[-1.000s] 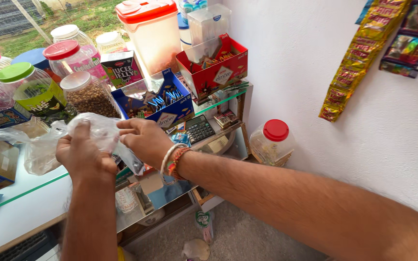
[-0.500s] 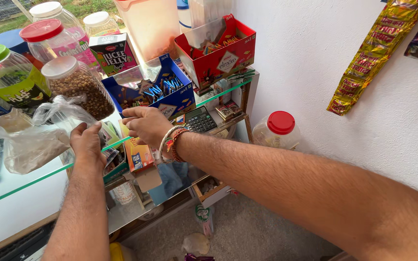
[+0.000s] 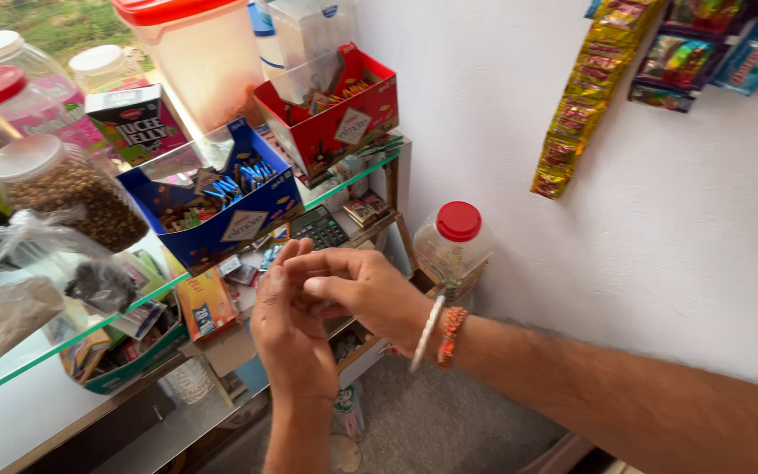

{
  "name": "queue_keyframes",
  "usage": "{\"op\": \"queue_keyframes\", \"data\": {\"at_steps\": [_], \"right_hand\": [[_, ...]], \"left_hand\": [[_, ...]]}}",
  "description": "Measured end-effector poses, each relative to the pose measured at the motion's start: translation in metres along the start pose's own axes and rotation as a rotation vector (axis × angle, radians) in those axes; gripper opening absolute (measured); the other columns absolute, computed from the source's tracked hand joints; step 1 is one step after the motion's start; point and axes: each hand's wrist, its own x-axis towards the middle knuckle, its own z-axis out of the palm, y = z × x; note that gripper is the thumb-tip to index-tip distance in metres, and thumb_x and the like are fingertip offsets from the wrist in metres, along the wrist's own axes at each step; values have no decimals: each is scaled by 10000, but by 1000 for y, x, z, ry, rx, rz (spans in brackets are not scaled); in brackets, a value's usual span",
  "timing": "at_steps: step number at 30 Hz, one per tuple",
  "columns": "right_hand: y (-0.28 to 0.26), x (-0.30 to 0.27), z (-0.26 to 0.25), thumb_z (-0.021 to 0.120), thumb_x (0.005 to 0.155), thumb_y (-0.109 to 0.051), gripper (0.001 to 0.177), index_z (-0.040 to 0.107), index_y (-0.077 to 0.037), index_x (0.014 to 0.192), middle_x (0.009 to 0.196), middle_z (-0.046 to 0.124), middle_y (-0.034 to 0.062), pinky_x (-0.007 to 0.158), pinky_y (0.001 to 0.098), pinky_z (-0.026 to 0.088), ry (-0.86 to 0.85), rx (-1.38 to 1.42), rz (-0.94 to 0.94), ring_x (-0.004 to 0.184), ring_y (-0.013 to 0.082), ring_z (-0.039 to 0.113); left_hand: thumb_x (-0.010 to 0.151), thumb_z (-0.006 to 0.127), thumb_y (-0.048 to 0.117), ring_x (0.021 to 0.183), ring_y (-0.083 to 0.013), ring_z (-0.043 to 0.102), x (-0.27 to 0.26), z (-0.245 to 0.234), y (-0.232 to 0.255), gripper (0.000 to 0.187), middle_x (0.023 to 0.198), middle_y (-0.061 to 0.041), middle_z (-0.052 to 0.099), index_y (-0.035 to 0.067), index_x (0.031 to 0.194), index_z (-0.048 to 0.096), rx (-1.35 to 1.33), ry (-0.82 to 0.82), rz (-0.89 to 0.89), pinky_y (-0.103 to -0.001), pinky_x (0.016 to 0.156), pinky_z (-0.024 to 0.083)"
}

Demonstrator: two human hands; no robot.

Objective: The person retrieves two bottles of oil and places them on a glass counter. They then open two jars of spices, pour the contents into a metal weighing scale bowl, and transfer the weighed spices into a small plastic bag. The person repeats this process with a second spice jar.

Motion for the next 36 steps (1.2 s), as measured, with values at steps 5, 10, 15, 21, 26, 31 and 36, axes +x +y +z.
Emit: {"op": "queue_keyframes", "data": {"at_steps": [5,10,15,21,26,31,36], "right_hand": [[-65,-107,-56,607,994,-238,332,708,1,1201,1095,734,96,914,352,589,243,80,-11,983,163,708],[-116,-226,-96,612,978,-279,367,711,-7,1203,1108,746,97,893,372,589,494,-56,-34,1016,179,722],[-148,-364,-112,627,948,-287,382,698,-44,1234,1112,759,84,888,348,588,831,-160,11,1057,183,739],[-174,-534,-90,644,933,-313,415,724,-32,1227,1064,791,111,846,324,585,1240,-246,78,988,185,749],[-184,-654,-42,634,934,-360,429,739,-51,1211,1062,805,72,839,300,593,1498,-386,163,981,138,749],[-196,-748,20,619,911,-415,459,754,-78,1192,1070,818,40,802,314,558,1721,-394,244,943,109,717],[-199,-827,68,622,895,-434,459,764,-86,1157,1033,811,30,821,314,580,1858,-469,339,936,106,738]], "left_hand": [[1057,517,212,1129,-215,677,-49,104,-25,409,1264,-176,705,-63,1351,590,-54,-319,-210,-344,978,540],[1051,517,243,1105,-219,702,-94,195,-53,414,1197,-169,738,-63,1306,633,-27,-672,-433,-367,979,568],[1037,532,256,1069,-195,697,-168,282,-86,411,1170,-145,756,-29,1306,654,84,-1078,-641,-340,968,552],[994,571,228,1036,-165,701,-291,372,-121,389,1139,-84,730,43,1331,633,35,-1570,-921,-360,958,567],[992,589,245,1018,-152,679,-406,426,-135,424,1131,-82,731,32,1356,638,-24,-1914,-956,-366,974,556],[987,583,278,1023,-161,697,-520,466,-127,434,1135,-74,747,51,1352,643,-63,-2195,-933,-357,969,563],[985,584,291,1045,-169,704,-622,486,-117,429,1131,-68,746,72,1350,638,-97,-2389,-997,-363,939,576]]}}
